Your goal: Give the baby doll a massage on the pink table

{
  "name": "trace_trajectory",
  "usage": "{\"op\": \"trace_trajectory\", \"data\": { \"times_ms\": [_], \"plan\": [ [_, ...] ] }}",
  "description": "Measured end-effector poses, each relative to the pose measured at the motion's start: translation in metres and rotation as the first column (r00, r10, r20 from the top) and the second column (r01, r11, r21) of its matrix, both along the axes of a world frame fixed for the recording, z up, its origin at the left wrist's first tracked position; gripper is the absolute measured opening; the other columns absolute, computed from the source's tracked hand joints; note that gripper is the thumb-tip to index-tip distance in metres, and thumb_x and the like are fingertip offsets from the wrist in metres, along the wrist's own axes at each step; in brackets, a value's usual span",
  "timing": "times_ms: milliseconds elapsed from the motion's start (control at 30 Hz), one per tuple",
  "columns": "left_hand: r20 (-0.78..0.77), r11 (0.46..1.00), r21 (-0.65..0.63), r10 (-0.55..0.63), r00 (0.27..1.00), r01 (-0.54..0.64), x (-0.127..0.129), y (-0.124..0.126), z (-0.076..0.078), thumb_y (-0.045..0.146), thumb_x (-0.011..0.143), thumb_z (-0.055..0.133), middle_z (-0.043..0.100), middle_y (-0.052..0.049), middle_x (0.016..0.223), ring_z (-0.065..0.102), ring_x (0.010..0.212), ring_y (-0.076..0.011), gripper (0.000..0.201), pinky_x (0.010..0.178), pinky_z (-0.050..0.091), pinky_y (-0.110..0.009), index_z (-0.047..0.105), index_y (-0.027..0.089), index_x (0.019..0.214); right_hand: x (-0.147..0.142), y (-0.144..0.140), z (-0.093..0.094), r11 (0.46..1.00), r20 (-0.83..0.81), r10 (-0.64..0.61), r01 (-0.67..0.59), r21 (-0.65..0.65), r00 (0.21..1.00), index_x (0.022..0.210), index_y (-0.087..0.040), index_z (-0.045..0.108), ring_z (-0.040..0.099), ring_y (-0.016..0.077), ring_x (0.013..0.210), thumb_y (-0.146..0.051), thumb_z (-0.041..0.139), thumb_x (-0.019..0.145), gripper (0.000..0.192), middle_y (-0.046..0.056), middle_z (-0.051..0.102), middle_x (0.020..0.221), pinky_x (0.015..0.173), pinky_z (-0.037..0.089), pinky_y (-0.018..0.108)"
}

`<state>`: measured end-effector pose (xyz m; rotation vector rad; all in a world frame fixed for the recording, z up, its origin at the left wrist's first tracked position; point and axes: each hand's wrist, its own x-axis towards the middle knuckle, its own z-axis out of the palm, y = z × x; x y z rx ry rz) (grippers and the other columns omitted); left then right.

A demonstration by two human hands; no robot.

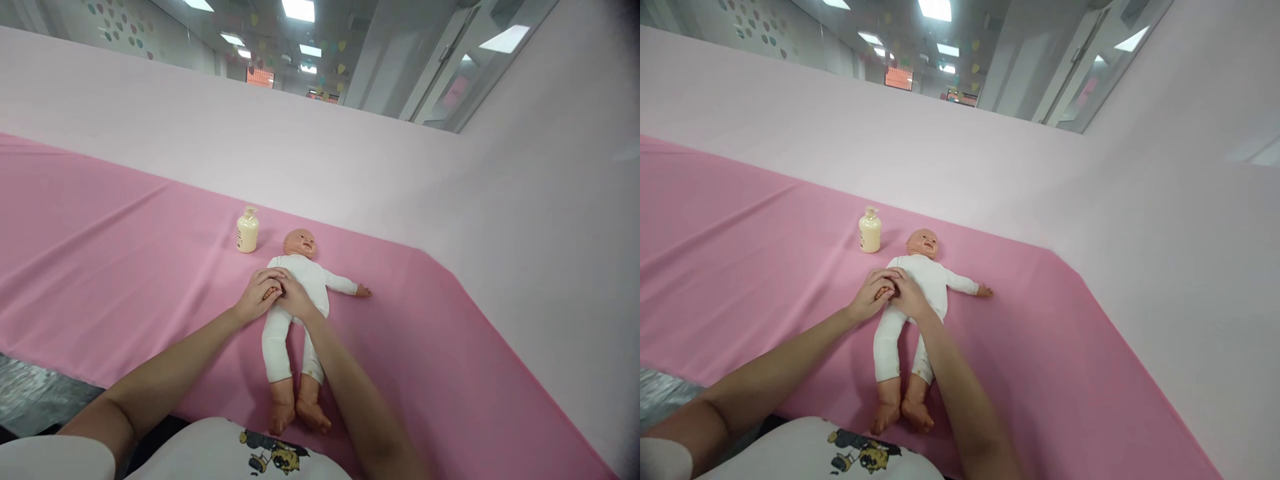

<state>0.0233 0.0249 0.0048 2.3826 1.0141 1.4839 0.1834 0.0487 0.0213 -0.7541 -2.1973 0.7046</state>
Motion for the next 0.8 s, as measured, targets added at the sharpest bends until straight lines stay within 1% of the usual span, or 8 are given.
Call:
{"op": "trace_trajectory", "data": {
  "times_ms": [133,300,433,633,733,800],
  "plan": [
    [0.030,0.999,-0.039,-0.036,0.999,0.037,-0.0012,0.0015,-0.0004,0.036,0.094,0.046,0.068,-0.008,0.110,0.056,0.114,-0.0222,0.023,0.103,0.041,-0.044,0.061,0.022,0.085,-0.0002,0.0005,0.0003,1.000,0.003,0.023,-0.023,0.015,1.000,0.104,-0.021,0.064,0.054,0.0217,0.115,-0.009,0.059,0.074,0.032,0.008,0.053,0.127,0.101,0.047,0.039],
    [0.113,0.992,-0.080,-0.089,0.990,0.099,-0.0002,0.0015,0.0016,0.036,0.096,0.042,0.069,-0.010,0.106,0.058,0.115,-0.0208,0.026,0.103,0.045,-0.044,0.060,0.021,0.085,0.0003,-0.0015,0.0007,1.000,-0.020,0.022,-0.022,0.013,1.000,0.102,-0.020,0.065,0.057,0.0202,0.107,-0.014,0.059,0.080,0.023,0.007,0.057,0.119,0.098,0.047,0.036],
    [0.152,0.984,-0.088,-0.143,0.978,0.157,-0.0009,0.0018,0.0003,0.040,0.099,0.035,0.069,-0.011,0.106,0.058,0.116,-0.0202,0.036,0.104,0.046,-0.043,0.061,0.020,0.084,0.0012,-0.0038,0.0023,1.000,-0.036,0.012,-0.012,0.003,0.999,0.101,-0.020,0.063,0.056,0.0197,0.106,-0.019,0.060,0.084,0.018,0.007,0.058,0.114,0.097,0.047,0.035],
    [0.177,0.976,-0.103,-0.171,0.969,0.191,-0.0023,0.0033,-0.0023,0.048,0.099,0.029,0.068,-0.012,0.111,0.058,0.117,-0.0208,0.047,0.104,0.046,-0.042,0.063,0.019,0.086,0.0014,-0.0045,0.0054,1.000,-0.020,0.019,-0.019,-0.009,1.000,0.095,-0.020,0.061,0.057,0.0190,0.104,-0.024,0.060,0.087,0.009,0.006,0.058,0.111,0.094,0.047,0.034],
    [0.188,0.974,-0.114,-0.174,0.967,0.198,-0.0022,0.0035,-0.0018,0.051,0.098,0.026,0.068,-0.013,0.110,0.058,0.116,-0.0216,0.051,0.103,0.046,-0.043,0.064,0.020,0.086,0.0009,-0.0041,0.0046,1.000,-0.029,0.017,-0.017,-0.006,0.999,0.095,-0.020,0.062,0.057,0.0193,0.103,-0.025,0.060,0.087,0.009,0.006,0.060,0.110,0.094,0.048,0.035],
    [0.190,0.973,-0.111,-0.180,0.965,0.203,-0.0022,0.0038,-0.0010,0.050,0.098,0.026,0.068,-0.012,0.110,0.059,0.114,-0.0217,0.050,0.102,0.046,-0.043,0.064,0.020,0.087,0.0010,-0.0030,0.0026,1.000,-0.033,0.020,-0.020,0.008,0.999,0.097,-0.020,0.063,0.058,0.0196,0.104,-0.023,0.058,0.088,0.011,0.006,0.061,0.111,0.094,0.047,0.036]
  ]
}}
